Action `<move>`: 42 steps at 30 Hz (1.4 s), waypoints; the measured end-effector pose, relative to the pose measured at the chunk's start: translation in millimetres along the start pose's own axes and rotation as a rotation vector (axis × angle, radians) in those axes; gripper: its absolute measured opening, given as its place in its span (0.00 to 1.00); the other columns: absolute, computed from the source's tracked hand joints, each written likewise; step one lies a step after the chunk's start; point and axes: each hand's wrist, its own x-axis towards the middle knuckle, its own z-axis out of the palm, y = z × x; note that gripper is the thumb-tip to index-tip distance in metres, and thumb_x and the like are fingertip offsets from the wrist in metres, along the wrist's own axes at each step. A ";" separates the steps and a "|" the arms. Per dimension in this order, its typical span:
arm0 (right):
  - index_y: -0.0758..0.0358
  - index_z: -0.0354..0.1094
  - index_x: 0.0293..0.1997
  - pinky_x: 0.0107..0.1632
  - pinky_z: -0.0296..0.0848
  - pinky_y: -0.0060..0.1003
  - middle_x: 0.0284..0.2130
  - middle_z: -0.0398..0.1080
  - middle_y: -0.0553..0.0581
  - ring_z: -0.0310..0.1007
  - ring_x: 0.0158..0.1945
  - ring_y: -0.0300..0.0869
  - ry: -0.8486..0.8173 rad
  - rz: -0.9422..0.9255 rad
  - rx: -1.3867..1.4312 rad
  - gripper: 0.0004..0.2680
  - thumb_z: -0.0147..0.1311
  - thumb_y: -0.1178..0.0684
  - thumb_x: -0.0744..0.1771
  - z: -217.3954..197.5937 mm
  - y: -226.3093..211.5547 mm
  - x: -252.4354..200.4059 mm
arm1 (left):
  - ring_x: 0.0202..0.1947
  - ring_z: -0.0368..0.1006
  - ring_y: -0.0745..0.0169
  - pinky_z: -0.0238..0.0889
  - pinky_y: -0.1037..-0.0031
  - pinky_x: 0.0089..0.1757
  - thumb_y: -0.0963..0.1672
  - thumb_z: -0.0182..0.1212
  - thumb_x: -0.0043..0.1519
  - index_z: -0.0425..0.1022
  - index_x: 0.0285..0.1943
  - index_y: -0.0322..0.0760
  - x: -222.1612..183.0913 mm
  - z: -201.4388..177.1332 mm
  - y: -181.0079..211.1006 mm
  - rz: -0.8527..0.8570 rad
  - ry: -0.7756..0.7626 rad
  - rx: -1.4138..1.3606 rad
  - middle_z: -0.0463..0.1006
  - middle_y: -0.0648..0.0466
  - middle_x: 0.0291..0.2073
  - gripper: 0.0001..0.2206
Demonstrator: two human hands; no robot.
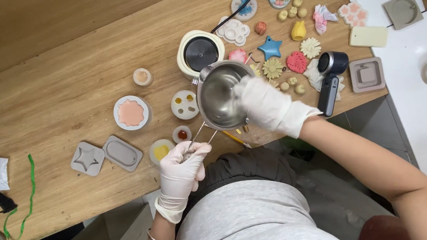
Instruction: The recorder is pouring melted wax from a small pot into flower-shaped molds and then cleaning the pot.
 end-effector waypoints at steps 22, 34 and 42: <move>0.68 0.72 0.42 0.39 0.71 0.34 0.31 0.73 0.55 0.71 0.33 0.39 0.019 0.723 1.145 0.06 0.50 0.60 0.65 17.0 -13.4 -48.6 | 0.13 0.62 0.80 0.50 0.84 0.16 0.44 0.68 0.61 0.82 0.38 0.34 20.1 25.0 2.3 0.229 0.115 0.123 0.72 0.62 0.15 0.07; 0.70 0.68 0.40 0.39 0.67 0.27 0.33 0.70 0.54 0.68 0.33 0.36 0.866 0.985 1.610 0.07 0.43 0.63 0.64 5.9 6.0 -143.7 | 0.10 0.55 0.79 0.44 0.84 0.15 0.42 0.64 0.64 0.78 0.39 0.31 109.0 21.0 2.0 0.273 0.067 -0.244 0.71 0.59 0.16 0.06; 0.70 0.67 0.45 0.41 0.71 0.32 0.36 0.71 0.55 0.69 0.35 0.39 1.038 0.895 1.714 0.08 0.43 0.62 0.66 24.5 27.2 -149.7 | 0.14 0.61 0.77 0.48 0.84 0.16 0.41 0.62 0.65 0.78 0.40 0.30 139.8 21.8 -23.3 0.315 0.049 -0.346 0.71 0.58 0.19 0.05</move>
